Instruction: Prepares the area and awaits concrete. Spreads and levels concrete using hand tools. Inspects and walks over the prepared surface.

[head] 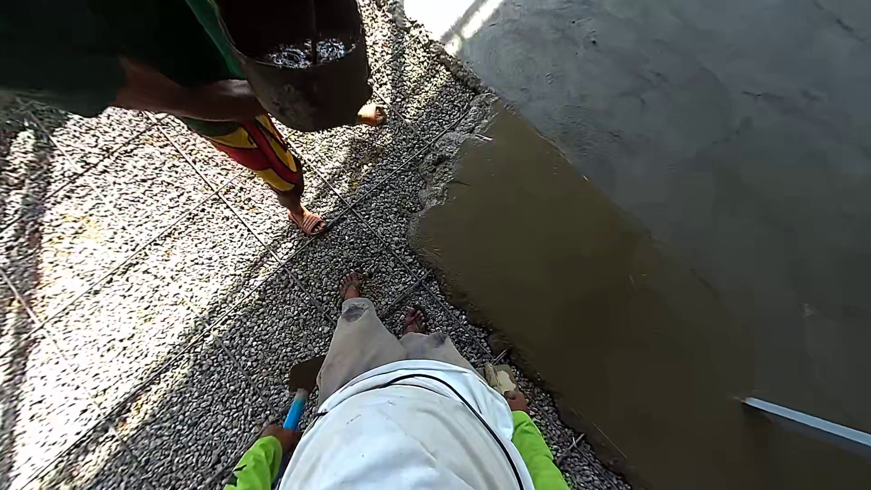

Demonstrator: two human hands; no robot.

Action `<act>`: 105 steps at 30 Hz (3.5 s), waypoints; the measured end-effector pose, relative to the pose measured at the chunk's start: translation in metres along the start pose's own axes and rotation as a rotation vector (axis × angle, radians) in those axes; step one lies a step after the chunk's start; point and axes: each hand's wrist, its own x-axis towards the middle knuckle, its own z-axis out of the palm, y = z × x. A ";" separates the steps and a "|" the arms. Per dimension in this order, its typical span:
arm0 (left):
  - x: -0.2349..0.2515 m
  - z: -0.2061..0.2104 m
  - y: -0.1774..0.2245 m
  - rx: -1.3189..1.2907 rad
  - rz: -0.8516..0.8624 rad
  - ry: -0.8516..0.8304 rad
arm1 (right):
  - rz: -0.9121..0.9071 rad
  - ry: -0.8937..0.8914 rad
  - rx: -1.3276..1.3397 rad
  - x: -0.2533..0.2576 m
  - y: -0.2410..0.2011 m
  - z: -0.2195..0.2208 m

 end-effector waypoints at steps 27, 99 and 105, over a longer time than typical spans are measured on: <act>-0.013 -0.017 0.017 0.112 0.035 -0.002 | -0.006 -0.009 0.065 -0.019 0.005 0.001; -0.214 0.024 0.340 0.047 1.126 0.033 | -0.721 -0.061 0.592 -0.095 -0.274 -0.045; -0.167 0.000 0.357 -0.107 1.058 -0.016 | -0.562 -0.128 0.721 -0.087 -0.314 -0.019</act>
